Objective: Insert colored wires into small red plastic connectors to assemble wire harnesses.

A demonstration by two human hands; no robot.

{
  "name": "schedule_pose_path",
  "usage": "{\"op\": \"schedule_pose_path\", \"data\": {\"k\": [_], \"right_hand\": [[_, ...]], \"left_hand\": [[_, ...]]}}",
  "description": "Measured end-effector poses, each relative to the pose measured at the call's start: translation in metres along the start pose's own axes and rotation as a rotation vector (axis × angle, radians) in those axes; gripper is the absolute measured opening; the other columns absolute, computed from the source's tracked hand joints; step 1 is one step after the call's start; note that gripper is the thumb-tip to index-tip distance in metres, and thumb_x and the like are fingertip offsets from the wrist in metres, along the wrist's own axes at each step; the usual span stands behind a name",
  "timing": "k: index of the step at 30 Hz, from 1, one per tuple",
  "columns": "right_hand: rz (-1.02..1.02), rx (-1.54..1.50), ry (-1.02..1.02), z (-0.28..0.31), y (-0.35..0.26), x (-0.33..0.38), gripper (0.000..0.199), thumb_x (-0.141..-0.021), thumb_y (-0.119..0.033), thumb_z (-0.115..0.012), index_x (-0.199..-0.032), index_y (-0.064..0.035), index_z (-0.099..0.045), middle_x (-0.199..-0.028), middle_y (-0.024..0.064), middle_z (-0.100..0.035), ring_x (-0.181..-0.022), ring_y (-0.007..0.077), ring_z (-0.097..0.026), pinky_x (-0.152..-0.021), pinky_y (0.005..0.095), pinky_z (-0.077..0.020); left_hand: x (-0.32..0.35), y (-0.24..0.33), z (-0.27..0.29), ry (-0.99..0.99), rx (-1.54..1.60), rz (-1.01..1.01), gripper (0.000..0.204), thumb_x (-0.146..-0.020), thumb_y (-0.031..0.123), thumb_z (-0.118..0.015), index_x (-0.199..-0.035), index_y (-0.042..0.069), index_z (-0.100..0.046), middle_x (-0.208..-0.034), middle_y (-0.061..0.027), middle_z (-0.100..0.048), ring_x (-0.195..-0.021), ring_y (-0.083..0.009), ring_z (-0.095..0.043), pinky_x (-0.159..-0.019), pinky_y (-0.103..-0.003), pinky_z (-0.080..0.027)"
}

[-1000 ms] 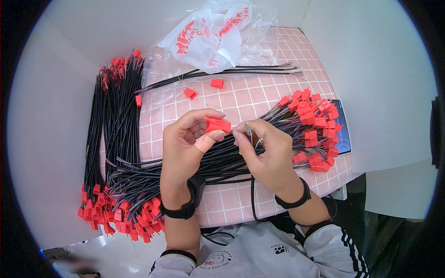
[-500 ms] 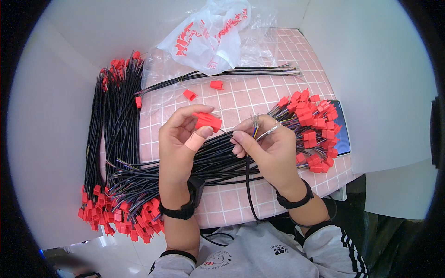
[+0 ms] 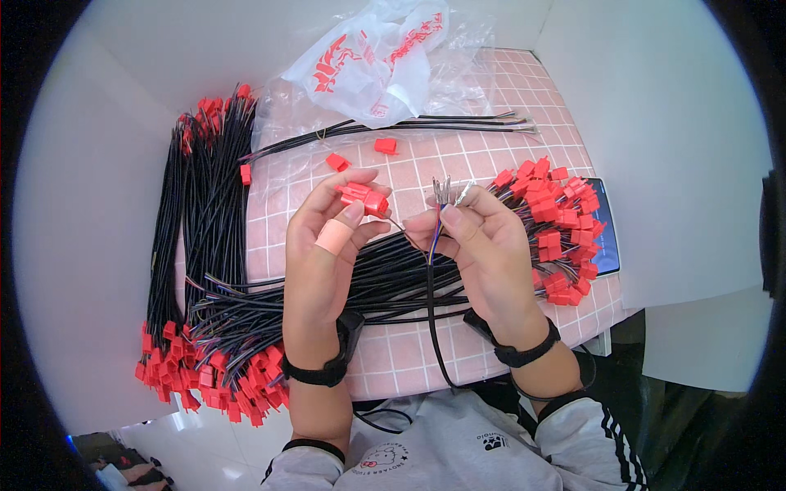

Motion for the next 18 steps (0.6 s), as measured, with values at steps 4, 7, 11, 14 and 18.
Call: {"op": "schedule_pose_path", "data": {"k": [4, 7, 11, 14, 18], "right_hand": [[-0.021, -0.018, 0.021, 0.0001, 0.0007, -0.0005, 0.015, -0.082, -0.004, -0.05, -0.096, 0.0042, -0.049, -0.085, 0.0141, -0.06, -0.081, 0.0176, -0.06, -0.072, 0.0266, -0.0485], [0.015, 0.014, 0.042, 0.0037, 0.0012, 0.0001, 0.015, -0.081, -0.001, -0.05, -0.095, 0.0045, -0.049, -0.083, 0.0142, -0.06, -0.079, 0.0175, -0.06, -0.071, 0.0266, -0.0493], [0.05, 0.04, 0.072, 0.0009, -0.0032, 0.0007, 0.014, -0.079, 0.002, -0.051, -0.092, 0.0046, -0.048, -0.081, 0.0141, -0.06, -0.076, 0.0173, -0.06, -0.069, 0.0266, -0.0502], [0.081, 0.051, 0.076, 0.0006, -0.0041, 0.0006, 0.011, -0.078, 0.004, -0.051, -0.087, 0.0036, -0.046, -0.081, 0.0148, -0.059, -0.074, 0.0177, -0.06, -0.068, 0.0265, -0.0507], [0.104, 0.041, 0.07, 0.0023, -0.0049, 0.0, 0.012, -0.077, 0.005, -0.053, -0.084, 0.0011, -0.044, -0.082, 0.0137, -0.059, -0.074, 0.018, -0.06, -0.068, 0.0268, -0.0509]], "left_hand": [[-0.0008, -0.0009, -0.0013, -0.028, -0.009, 0.011, 0.03, -0.08, 0.008, -0.047, -0.107, -0.005, -0.047, -0.097, -0.0143, -0.055, -0.085, -0.0152, -0.055, -0.073, -0.027, -0.047], [0.0, -0.0022, -0.0023, -0.049, -0.018, 0.023, 0.029, -0.08, 0.007, -0.047, -0.107, -0.004, -0.047, -0.097, -0.0139, -0.055, -0.085, -0.0148, -0.055, -0.073, -0.027, -0.046], [0.0003, -0.003, -0.0039, -0.061, -0.029, 0.039, 0.028, -0.08, 0.007, -0.047, -0.106, -0.004, -0.047, -0.097, -0.0132, -0.055, -0.085, -0.0143, -0.055, -0.074, -0.026, -0.046], [0.0002, -0.0033, -0.0036, -0.064, -0.037, 0.036, 0.028, -0.08, 0.007, -0.047, -0.106, -0.004, -0.047, -0.097, -0.0133, -0.055, -0.086, -0.0143, -0.055, -0.074, -0.026, -0.046], [0.0004, -0.0036, -0.0033, -0.046, -0.069, 0.036, 0.036, -0.077, 0.013, -0.052, -0.108, -0.004, -0.047, -0.098, -0.0144, -0.054, -0.086, -0.0158, -0.055, -0.074, -0.026, -0.046]]}}
Point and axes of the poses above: each hand's wrist, its own x-axis away from the middle knuckle, its own z-axis out of the back of the hand, y = z × x, the point moved 5 cm from there along -x, towards the middle knuckle
